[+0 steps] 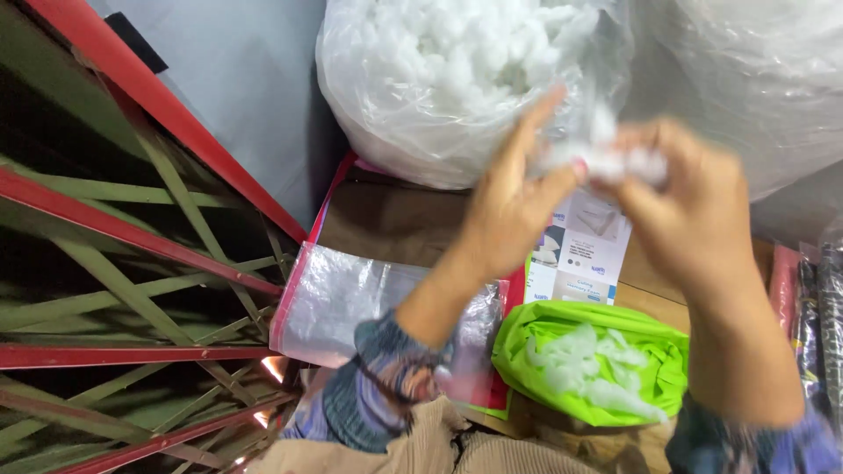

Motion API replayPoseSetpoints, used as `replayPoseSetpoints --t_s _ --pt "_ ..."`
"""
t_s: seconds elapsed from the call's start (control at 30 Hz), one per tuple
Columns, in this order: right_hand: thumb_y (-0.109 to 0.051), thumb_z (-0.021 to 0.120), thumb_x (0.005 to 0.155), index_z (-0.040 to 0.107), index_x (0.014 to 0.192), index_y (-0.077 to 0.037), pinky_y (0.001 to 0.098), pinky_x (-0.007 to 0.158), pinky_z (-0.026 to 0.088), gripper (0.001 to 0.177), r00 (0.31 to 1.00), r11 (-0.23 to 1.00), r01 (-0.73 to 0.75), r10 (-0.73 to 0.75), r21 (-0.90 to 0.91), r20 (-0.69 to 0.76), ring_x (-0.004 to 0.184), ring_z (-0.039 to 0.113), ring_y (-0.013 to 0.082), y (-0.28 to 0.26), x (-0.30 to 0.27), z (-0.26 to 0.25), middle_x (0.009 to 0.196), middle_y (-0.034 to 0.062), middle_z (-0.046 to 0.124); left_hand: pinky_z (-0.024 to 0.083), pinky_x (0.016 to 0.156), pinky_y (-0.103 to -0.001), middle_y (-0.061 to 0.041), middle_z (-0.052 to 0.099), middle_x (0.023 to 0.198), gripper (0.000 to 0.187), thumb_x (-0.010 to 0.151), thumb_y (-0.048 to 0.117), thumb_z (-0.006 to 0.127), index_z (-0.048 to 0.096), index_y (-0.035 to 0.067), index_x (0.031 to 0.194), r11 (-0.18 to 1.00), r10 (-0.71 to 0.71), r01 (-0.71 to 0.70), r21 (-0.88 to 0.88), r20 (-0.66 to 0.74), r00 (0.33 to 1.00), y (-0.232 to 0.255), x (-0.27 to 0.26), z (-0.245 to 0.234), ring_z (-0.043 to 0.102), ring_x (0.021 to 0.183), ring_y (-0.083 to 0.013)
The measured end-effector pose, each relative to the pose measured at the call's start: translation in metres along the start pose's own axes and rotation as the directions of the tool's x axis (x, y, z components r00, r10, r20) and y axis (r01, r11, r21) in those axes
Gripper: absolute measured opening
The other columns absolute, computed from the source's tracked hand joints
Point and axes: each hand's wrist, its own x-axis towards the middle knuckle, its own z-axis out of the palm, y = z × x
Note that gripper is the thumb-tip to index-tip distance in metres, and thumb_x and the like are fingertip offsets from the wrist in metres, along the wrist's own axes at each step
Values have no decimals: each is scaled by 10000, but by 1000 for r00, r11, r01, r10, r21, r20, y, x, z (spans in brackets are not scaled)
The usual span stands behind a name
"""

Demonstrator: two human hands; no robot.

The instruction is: Unfolding a green fabric pillowcase and stuffing it with white polyester fiberfill from a large storage bag.

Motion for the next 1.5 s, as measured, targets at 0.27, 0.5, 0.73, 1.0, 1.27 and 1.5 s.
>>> replayPoseSetpoints --t_s 0.27,0.5,0.73,1.0,1.27,1.5 --pt "-67 783 852 799 999 -124 245 656 475 158 863 840 -481 403 251 304 717 654 118 107 -151 19 950 12 813 571 843 -293 -71 625 1396 523 874 149 667 592 149 1392 838 -514 542 -62 243 822 -64 -102 69 636 1068 -182" --pt "-128 752 843 814 1039 -230 254 819 483 230 664 708 -706 674 -25 324 810 697 117 138 -193 16 951 -63 842 487 845 -294 37 734 1091 273 828 116 709 716 188 1092 794 -592 510 330 236 770 -134 -136 96 635 946 -142" --pt "-357 686 899 725 1127 -296 306 780 514 239 551 601 -771 795 -210 253 702 833 197 153 -189 -3 908 2 835 477 773 -312 71 727 979 80 899 137 675 696 183 960 757 -611 486 438 209 763 -160 -135 107 605 827 -140" --pt "-366 615 915 404 1492 -252 598 810 550 625 650 618 -524 735 -586 193 1070 664 467 216 -220 12 1262 215 623 509 998 -397 -150 516 1436 585 919 113 635 492 140 1486 861 -499 350 369 476 725 -171 -149 143 556 1243 -313" --pt "-334 770 821 514 1427 -294 508 1069 461 659 690 791 -450 602 -414 401 1324 540 338 218 -237 27 1515 96 462 337 1108 -659 -219 305 1625 567 943 233 644 461 88 1461 729 -474 -125 673 628 617 -168 -168 149 215 1515 -493" --pt "48 591 797 382 1525 -65 482 984 555 766 780 872 -129 383 -472 494 1384 481 362 245 -262 111 1608 187 372 186 1212 -591 21 28 1749 625 1044 219 388 226 130 1641 238 -876 -452 860 391 281 -204 -167 144 -10 1586 -380"
